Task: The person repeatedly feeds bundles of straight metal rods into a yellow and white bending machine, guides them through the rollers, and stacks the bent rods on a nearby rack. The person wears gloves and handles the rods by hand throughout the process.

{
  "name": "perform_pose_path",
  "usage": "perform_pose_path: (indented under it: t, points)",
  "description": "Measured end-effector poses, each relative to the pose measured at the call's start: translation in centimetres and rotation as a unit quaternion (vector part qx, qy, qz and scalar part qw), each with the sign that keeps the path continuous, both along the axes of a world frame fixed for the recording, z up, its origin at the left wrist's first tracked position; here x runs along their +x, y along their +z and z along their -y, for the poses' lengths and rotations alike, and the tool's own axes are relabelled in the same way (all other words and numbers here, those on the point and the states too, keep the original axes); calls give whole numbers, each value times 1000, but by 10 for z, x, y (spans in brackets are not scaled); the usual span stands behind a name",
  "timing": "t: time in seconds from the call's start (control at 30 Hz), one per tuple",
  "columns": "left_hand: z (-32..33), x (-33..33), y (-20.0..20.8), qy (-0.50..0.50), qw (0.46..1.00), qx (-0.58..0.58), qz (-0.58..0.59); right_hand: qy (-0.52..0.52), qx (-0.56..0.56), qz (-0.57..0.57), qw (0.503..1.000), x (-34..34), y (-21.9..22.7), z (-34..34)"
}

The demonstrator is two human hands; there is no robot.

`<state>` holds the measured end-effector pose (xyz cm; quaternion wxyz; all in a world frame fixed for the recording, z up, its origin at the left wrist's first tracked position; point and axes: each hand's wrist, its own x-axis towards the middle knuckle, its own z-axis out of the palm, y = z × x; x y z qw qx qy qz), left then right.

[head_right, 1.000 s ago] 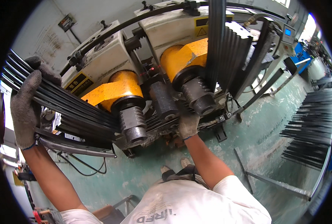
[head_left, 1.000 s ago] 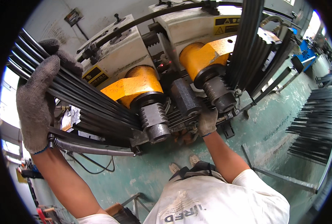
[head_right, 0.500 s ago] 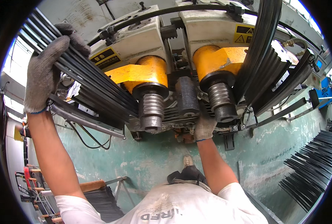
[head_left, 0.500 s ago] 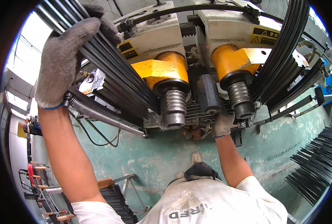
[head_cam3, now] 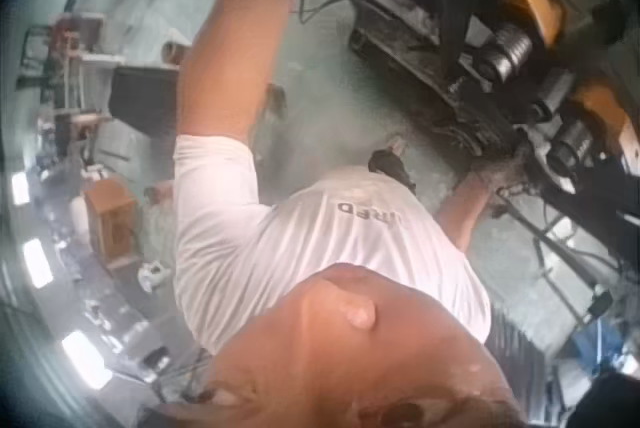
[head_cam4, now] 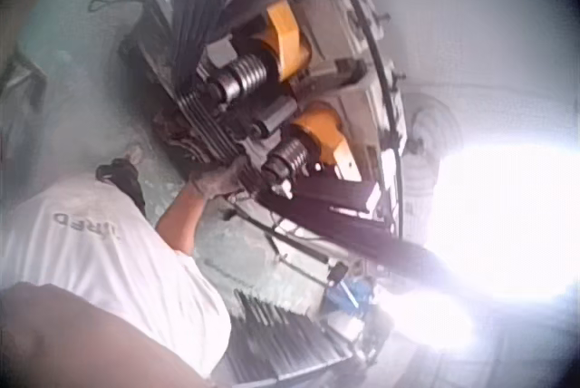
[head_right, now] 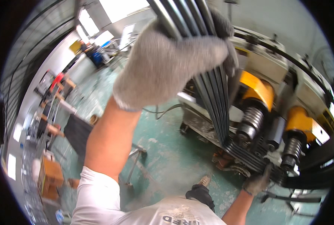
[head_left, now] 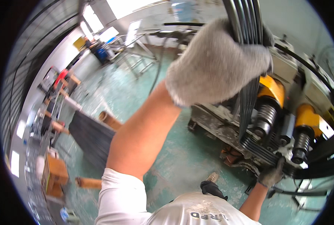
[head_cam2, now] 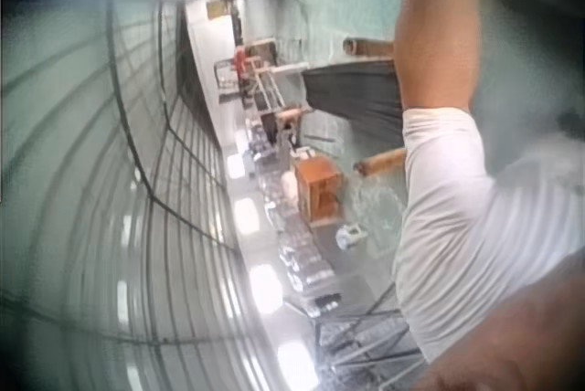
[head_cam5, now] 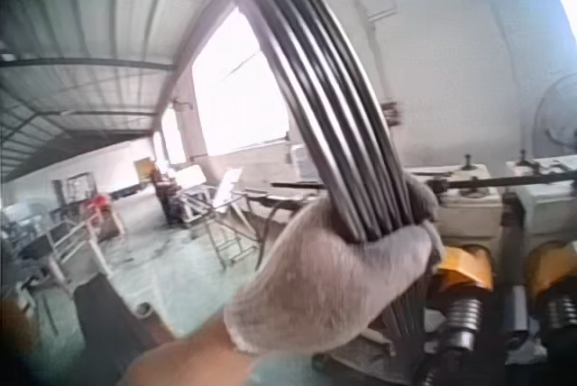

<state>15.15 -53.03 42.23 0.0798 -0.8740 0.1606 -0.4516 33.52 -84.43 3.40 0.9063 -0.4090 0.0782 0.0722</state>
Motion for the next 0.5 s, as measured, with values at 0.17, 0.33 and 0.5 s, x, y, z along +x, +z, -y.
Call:
perform_pose_path:
  t: [0.17, 0.33, 0.5]
  points:
    - [60, -189, -54, -157, 819, -549, 57, 46, -160, 40, 985, -86, 21, -21]
    - [182, -389, -100, 69, 719, -638, 267, 130, -318, 278, 897, -147, -5, -59]
    - [313, -546, -147, 118, 659, -605, 431, 231, -433, 562, 666, -222, -42, -118]
